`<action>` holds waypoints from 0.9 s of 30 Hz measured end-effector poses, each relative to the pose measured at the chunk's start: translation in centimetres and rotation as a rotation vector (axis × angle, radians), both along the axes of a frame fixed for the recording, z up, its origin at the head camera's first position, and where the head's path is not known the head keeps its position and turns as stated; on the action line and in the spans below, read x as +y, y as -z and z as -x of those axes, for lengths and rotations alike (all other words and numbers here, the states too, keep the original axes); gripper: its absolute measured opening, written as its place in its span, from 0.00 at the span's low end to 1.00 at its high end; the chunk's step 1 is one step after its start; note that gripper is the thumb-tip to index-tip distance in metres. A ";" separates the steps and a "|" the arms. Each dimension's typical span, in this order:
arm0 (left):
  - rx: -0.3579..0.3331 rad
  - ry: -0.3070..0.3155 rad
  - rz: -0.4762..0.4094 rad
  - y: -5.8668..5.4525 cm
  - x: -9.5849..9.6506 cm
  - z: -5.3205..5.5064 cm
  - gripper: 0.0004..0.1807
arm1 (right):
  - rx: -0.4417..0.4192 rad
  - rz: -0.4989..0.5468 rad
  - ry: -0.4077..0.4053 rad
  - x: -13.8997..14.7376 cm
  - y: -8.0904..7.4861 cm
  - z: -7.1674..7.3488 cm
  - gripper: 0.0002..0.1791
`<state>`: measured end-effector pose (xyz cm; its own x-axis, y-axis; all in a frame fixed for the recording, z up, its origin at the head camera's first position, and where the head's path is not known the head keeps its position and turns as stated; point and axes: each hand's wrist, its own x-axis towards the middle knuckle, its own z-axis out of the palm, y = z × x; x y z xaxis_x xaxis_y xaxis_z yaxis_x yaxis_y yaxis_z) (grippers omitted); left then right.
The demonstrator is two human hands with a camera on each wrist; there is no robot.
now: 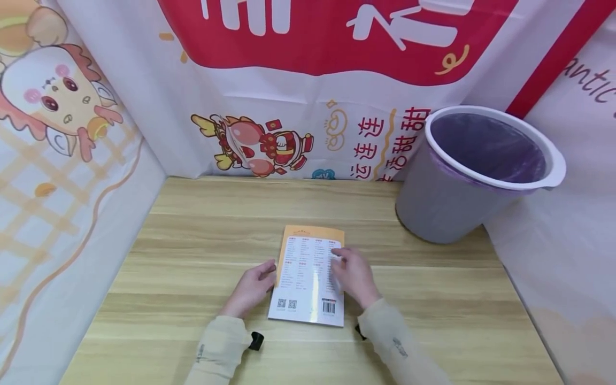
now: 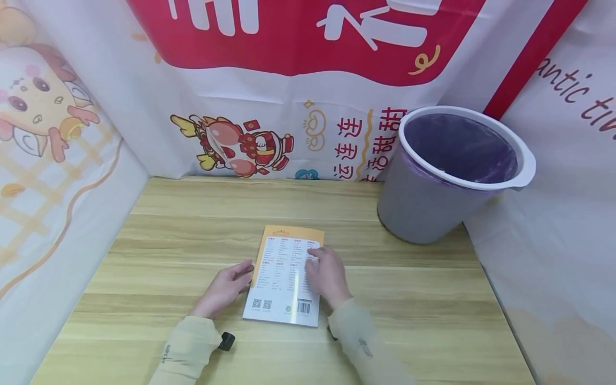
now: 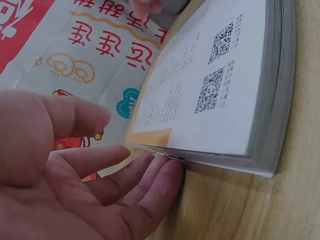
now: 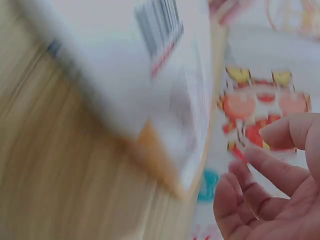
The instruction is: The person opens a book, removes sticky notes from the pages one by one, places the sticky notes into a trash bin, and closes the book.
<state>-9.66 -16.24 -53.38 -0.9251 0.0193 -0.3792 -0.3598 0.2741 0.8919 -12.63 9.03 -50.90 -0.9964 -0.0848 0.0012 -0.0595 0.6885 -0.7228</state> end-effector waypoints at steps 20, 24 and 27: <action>0.112 0.096 0.454 -0.5 2.7 -0.4 0.35 | -0.371 0.409 0.099 3.2 2.2 -4.1 0.29; 0.159 0.138 0.567 -0.5 3.5 -0.5 0.36 | -0.423 0.513 0.147 2.7 2.0 -4.0 0.33; 0.195 0.151 0.630 -0.7 3.9 -0.6 0.36 | -0.465 0.589 0.188 2.5 1.6 -3.7 0.34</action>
<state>-9.06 -12.35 -52.69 -0.9823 -0.0159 -0.1866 -0.1250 0.7976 0.5901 -8.92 11.48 -52.47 -0.9032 -0.0289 -0.4283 0.4196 0.1515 -0.8950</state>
